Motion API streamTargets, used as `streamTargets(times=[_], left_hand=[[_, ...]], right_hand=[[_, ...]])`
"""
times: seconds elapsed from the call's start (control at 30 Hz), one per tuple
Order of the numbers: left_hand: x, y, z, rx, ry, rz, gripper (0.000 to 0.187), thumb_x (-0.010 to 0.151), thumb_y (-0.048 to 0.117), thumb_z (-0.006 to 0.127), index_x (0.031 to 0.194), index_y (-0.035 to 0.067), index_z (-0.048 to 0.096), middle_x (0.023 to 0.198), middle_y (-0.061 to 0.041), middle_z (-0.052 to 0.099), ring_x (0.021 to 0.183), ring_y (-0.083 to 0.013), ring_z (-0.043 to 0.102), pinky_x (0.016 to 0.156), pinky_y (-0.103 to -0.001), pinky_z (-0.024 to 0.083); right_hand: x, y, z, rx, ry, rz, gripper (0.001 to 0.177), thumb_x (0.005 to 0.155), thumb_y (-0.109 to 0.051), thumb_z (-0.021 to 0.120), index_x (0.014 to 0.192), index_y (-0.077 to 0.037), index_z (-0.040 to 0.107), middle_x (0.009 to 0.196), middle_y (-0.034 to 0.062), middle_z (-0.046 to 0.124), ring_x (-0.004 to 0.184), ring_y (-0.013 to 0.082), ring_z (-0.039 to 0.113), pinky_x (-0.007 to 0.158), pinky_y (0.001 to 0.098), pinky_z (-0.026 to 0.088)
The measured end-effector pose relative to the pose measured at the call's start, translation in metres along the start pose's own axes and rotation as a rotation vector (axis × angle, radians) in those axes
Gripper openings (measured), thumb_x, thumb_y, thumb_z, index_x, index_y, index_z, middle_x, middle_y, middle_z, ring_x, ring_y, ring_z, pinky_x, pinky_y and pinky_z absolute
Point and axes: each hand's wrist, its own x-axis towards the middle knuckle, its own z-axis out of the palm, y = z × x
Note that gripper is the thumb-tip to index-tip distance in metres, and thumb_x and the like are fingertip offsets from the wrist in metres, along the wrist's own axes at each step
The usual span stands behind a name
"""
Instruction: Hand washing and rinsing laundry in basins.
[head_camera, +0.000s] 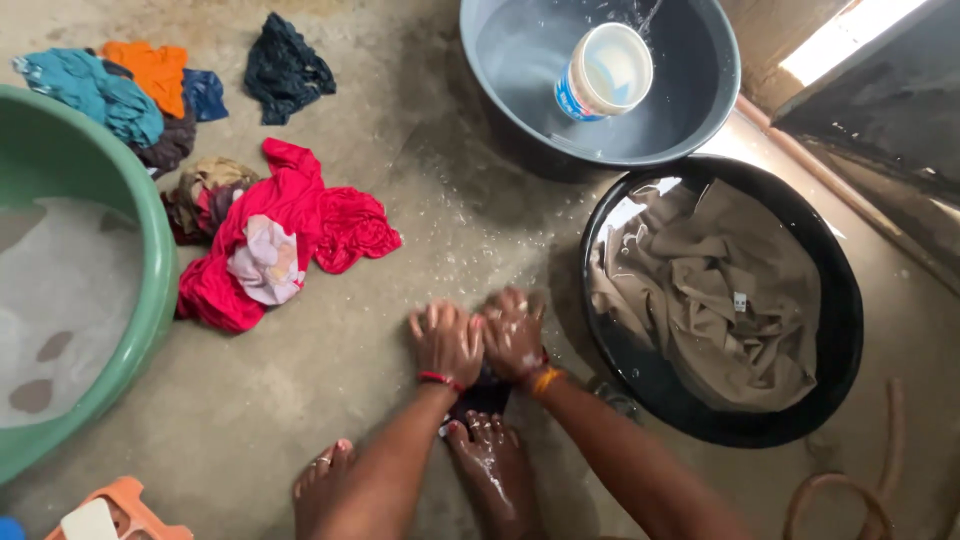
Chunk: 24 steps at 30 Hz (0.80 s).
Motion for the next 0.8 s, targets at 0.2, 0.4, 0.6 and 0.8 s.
streamTargets(times=[0.2,0.4,0.6,0.8], left_hand=[[-0.075,0.012,0.04,-0.143,0.625,-0.198,0.047,0.095,0.046,0.048,0.117,0.011,0.071,0.14,-0.016,0.058,0.134,-0.0436,0.047,0.106,-0.071,0.028],[-0.034,-0.019,0.045,-0.004,0.245,0.219,0.036,0.092,0.035,0.051,0.099,0.008,0.075,0.126,-0.016,0.065,0.124,-0.0412,0.05,0.105,-0.064,0.03],[-0.027,0.005,0.041,0.03,0.452,-0.109,0.041,0.096,0.042,0.051,0.11,0.01,0.072,0.133,-0.015,0.061,0.133,-0.037,0.045,0.11,-0.071,0.018],[-0.09,-0.035,0.098,-0.172,0.521,0.217,0.047,0.1,0.037,0.047,0.122,0.0,0.063,0.133,-0.024,0.057,0.125,-0.0422,0.05,0.113,-0.06,0.029]], right_hand=[[-0.068,-0.033,0.006,0.236,0.133,0.203,0.048,0.095,-0.034,0.057,0.132,-0.007,0.068,0.148,0.0266,0.046,0.137,0.0591,0.029,0.097,0.0833,0.017],[-0.057,0.005,0.057,-0.105,0.518,-0.185,0.036,0.086,-0.033,0.059,0.111,-0.009,0.07,0.122,0.0178,0.062,0.12,0.0436,0.049,0.1,0.0721,0.031],[-0.026,-0.019,0.005,-0.016,0.236,0.276,0.041,0.082,-0.033,0.059,0.117,-0.015,0.073,0.147,0.0203,0.055,0.133,0.0571,0.04,0.095,0.0858,0.027],[-0.121,-0.019,0.041,0.077,0.252,-0.193,0.045,0.093,-0.036,0.057,0.125,-0.005,0.064,0.132,0.0294,0.056,0.118,0.0495,0.051,0.088,0.0654,0.036]])
